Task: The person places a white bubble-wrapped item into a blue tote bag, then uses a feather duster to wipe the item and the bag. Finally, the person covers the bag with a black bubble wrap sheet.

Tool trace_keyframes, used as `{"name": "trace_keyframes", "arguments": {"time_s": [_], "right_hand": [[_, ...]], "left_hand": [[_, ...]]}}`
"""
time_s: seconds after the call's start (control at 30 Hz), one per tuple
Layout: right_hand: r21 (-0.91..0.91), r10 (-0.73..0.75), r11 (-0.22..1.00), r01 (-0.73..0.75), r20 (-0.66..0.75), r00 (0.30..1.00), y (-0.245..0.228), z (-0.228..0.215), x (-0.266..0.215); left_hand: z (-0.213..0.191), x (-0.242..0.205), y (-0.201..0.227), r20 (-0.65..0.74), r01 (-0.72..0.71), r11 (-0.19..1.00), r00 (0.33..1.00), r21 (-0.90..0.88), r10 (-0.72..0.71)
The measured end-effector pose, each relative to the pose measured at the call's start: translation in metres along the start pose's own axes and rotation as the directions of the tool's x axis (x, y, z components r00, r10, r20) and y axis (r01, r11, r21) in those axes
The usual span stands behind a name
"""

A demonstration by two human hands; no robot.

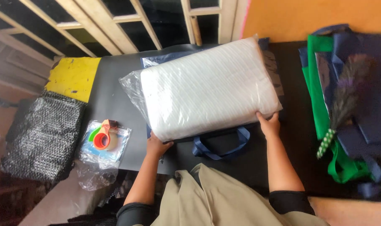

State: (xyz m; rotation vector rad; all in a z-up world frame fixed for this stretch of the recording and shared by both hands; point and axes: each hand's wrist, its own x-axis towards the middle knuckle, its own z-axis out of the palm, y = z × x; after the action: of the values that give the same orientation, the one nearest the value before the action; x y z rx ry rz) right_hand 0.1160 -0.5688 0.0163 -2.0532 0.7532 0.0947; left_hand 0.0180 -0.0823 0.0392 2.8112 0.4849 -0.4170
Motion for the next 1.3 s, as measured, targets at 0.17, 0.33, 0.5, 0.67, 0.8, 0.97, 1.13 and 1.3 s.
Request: {"name": "trace_keyframes", "arguments": {"time_s": [0.17, 0.33, 0.5, 0.67, 0.8, 0.97, 1.13, 1.3], "right_hand": [[-0.029, -0.049, 0.998, 0.048, -0.033, 0.998, -0.005, 0.015, 0.038], [0.009, -0.189, 0.98, 0.2, -0.285, 0.94, 0.0, 0.037, 0.024], [-0.316, -0.664, 0.734, 0.601, -0.519, 0.538, -0.058, 0.091, -0.06], [-0.396, -0.757, 0.609, 0.687, -0.032, 0.653, -0.126, 0.161, -0.127], [-0.593, -0.864, 0.501, 0.63, -0.298, 0.407, -0.091, 0.222, -0.083], [-0.433, -0.764, 0.639, 0.636, -0.26, 0.59, -0.085, 0.198, -0.075], [-0.26, -0.738, 0.675, 0.691, -0.243, 0.629, -0.054, 0.07, -0.118], [-0.407, -0.658, 0.713, 0.571, -0.109, 0.745, -0.006, -0.086, -0.2]], "left_hand": [[-0.036, -0.009, 0.047, 0.16, 0.171, 0.984, 0.971, 0.04, -0.175], [-0.028, 0.007, 0.036, 0.257, 0.207, 0.977, 0.943, 0.044, -0.212], [-0.043, 0.014, 0.023, 0.359, 0.059, 0.973, 0.923, 0.224, -0.138], [-0.049, 0.037, -0.012, 0.433, -0.429, 0.847, 0.858, 0.312, 0.275], [-0.06, 0.046, -0.049, 0.502, -0.617, 0.727, 0.751, 0.302, 0.429], [-0.06, 0.064, -0.078, 0.516, -0.632, 0.771, 0.689, 0.082, 0.51], [-0.055, 0.095, -0.096, 0.51, -0.624, 0.78, 0.659, -0.038, 0.552], [0.002, 0.149, -0.117, 0.351, -0.755, 0.655, 0.606, -0.03, 0.714]]}}
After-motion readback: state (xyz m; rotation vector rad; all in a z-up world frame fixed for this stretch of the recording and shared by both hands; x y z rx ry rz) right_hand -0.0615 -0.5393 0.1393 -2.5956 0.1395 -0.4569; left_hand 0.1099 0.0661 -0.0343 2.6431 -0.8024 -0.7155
